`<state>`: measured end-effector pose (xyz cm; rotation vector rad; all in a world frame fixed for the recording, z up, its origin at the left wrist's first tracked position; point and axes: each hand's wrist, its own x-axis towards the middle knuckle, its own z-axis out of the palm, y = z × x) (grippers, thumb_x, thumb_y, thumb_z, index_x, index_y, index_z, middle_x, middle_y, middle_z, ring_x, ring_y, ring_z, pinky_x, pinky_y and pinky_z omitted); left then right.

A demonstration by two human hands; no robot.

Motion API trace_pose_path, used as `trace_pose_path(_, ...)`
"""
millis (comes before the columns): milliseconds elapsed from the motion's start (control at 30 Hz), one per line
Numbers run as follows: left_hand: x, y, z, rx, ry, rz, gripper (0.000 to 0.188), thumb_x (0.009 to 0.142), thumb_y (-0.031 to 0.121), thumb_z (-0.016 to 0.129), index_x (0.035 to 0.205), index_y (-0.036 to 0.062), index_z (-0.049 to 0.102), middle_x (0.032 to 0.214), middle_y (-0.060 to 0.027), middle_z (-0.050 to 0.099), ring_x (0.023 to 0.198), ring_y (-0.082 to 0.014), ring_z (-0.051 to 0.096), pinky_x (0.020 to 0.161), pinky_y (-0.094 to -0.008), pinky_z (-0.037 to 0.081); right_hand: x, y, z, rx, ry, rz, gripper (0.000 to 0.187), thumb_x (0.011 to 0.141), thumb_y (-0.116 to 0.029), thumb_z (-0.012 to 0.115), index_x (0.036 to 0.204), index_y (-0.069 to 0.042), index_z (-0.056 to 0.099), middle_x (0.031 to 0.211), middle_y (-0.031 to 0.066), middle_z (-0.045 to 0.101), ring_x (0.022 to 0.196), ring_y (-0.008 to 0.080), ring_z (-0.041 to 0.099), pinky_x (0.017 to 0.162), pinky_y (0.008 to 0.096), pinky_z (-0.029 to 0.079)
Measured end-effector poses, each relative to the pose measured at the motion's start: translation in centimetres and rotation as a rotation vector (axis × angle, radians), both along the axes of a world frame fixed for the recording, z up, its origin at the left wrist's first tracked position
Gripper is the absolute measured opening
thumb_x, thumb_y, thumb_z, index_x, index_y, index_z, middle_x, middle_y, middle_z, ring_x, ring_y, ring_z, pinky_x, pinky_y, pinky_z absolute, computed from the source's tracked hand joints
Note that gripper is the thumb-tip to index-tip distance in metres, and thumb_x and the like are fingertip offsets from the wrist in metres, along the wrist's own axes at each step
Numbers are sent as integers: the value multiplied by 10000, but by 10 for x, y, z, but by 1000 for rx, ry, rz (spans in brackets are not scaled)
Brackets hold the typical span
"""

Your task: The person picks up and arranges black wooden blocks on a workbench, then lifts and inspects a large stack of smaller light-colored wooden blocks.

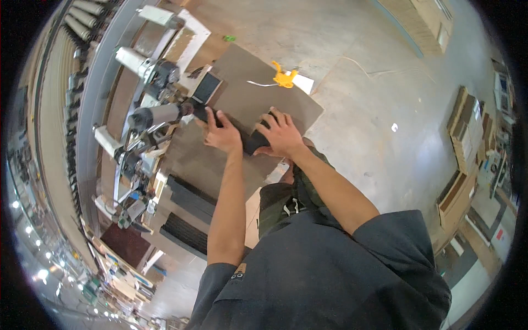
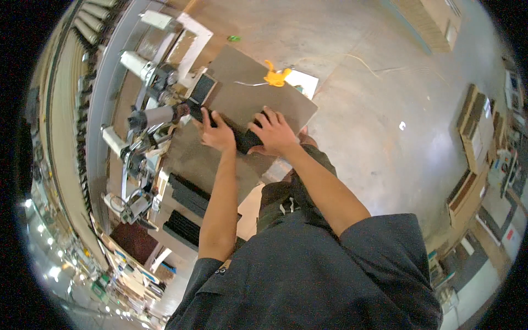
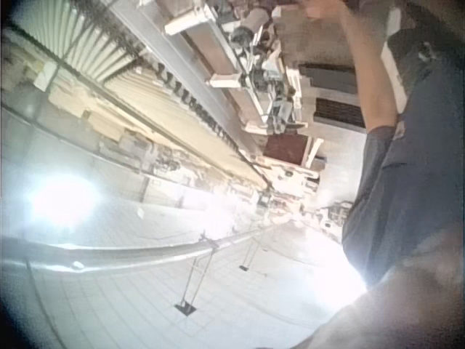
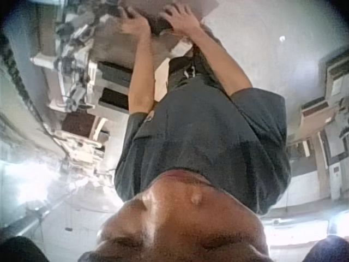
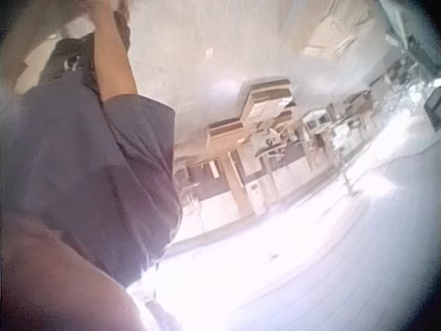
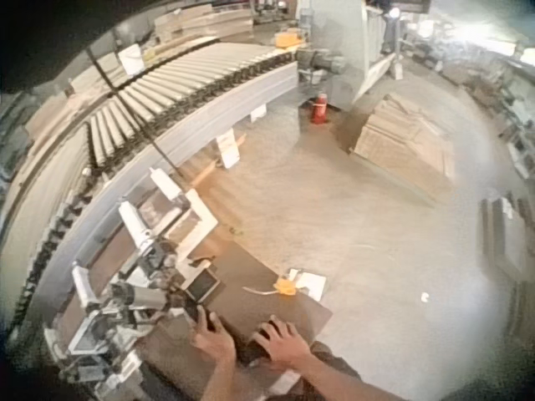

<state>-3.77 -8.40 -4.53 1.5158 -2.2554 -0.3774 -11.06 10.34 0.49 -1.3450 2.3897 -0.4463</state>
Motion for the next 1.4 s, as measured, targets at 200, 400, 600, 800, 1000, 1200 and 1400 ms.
trace_pose_path(200, -6, 5, 22, -95, -1, -9, 431, 1081, 432, 636, 1394, 166, 767, 1495, -260, 646, 1202, -509, 693, 996, -598, 539, -2, 1, 0, -29, -46, -19, 867, 815, -736, 782, 1453, -181, 591, 1534, 135, 524, 1554, 438, 358, 1242, 602, 319)
trace_pose_path(400, -2, -7, 2, 25, -103, 26, 483, 1113, 524, 548, 1514, 290, 676, 1671, -222, 493, 1392, -444, 606, 1092, -672, 444, -3, 2, -7, -85, -25, 27, 853, 811, -688, 818, 1469, -203, 571, 1583, 135, 485, 1567, 448, 338, 1261, 595, 306)
trace_pose_path(600, 9, -7, 11, 18, -121, 26, 509, 1123, 530, 505, 1540, 277, 652, 1714, -228, 424, 1419, -452, 577, 1127, -688, 404, -1, -1, 8, -88, -76, 51, 876, 793, -716, 818, 1472, -215, 585, 1597, 131, 480, 1571, 425, 341, 1276, 581, 299)
trace_pose_path(800, 19, 27, 35, -4, -285, -176, 584, 1112, 455, 541, 1638, 203, 524, 1715, -285, 372, 1286, -464, 662, 1060, -580, 490, -4, 6, 15, -3, -77, 58, 904, 815, -749, 785, 1510, -213, 568, 1601, 132, 476, 1588, 421, 318, 1280, 594, 282)
trace_pose_path(1000, 31, 74, 53, 46, -262, -200, 676, 1102, 460, 575, 1705, 201, 414, 1708, -326, 361, 1171, -471, 712, 1077, -614, 449, -5, 4, 8, -64, 9, 10, 847, 758, -553, 892, 1476, -237, 574, 1568, 103, 470, 1559, 418, 323, 1249, 606, 301)
trace_pose_path(1200, 24, 72, 67, 127, -290, -135, 680, 1093, 426, 592, 1707, 200, 408, 1697, -338, 373, 1138, -450, 733, 1052, -570, 470, -1, 1, 4, -139, -28, -10, 764, 809, -484, 867, 1473, -251, 569, 1529, 99, 477, 1546, 425, 334, 1248, 605, 299)
trace_pose_path(1400, 25, 71, 58, 34, -273, -133, 688, 1061, 397, 620, 1697, 233, 418, 1687, -347, 381, 972, -425, 770, 992, -532, 496, -6, -2, 1, -194, -8, 9, 762, 801, -498, 863, 1454, -250, 560, 1514, 103, 474, 1529, 439, 340, 1230, 624, 297)
